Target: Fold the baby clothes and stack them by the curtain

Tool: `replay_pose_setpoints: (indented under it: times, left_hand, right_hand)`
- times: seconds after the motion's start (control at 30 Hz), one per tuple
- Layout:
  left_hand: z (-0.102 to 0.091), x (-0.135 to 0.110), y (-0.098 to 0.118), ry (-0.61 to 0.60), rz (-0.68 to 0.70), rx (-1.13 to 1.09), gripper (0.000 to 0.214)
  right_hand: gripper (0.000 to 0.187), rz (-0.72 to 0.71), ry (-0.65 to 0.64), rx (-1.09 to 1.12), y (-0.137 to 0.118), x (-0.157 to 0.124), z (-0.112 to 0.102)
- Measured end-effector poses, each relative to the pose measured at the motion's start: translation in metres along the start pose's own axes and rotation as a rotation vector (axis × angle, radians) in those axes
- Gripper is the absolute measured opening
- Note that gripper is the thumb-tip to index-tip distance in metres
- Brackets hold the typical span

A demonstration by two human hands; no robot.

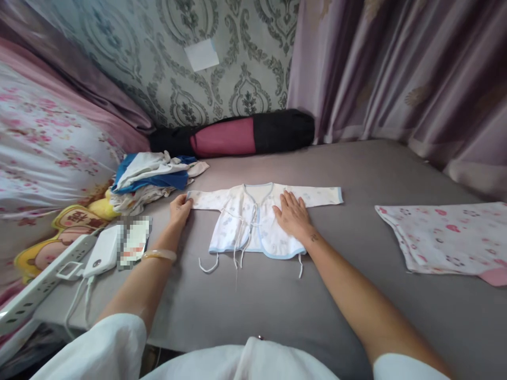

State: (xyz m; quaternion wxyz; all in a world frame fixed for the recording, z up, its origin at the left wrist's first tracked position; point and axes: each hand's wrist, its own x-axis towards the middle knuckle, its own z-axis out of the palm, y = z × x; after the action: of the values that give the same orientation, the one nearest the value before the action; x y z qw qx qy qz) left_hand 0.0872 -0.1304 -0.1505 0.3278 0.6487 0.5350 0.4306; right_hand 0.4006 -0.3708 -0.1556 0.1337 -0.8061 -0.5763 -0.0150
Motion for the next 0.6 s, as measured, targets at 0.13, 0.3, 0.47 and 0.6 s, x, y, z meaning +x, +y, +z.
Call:
replay_pose_setpoints:
  times: [0.13,0.3,0.47,0.6]
  left_hand:
    - [-0.008,-0.005,0.0,0.075,-0.058,0.125,0.043]
    - [-0.029,-0.04,0.01,-0.056,-0.109,0.139,0.053]
    - [-0.045,-0.098,0.03,-0.461,-0.05,0.063,0.062]
    - [-0.042,-0.134,0.047,-0.689,0.167,0.192,0.076]
  right_hand:
    - [0.057,0.061,-0.105,0.223,0.006,0.007,-0.012]
    - [0.048,0.266,-0.004,0.769,0.034,-0.005,-0.038]
    - [0.068,0.251,-0.242,0.785,0.055,-0.063,-0.068]
    - [0.081,0.013,-0.463,0.662,0.049,-0.101,-0.083]
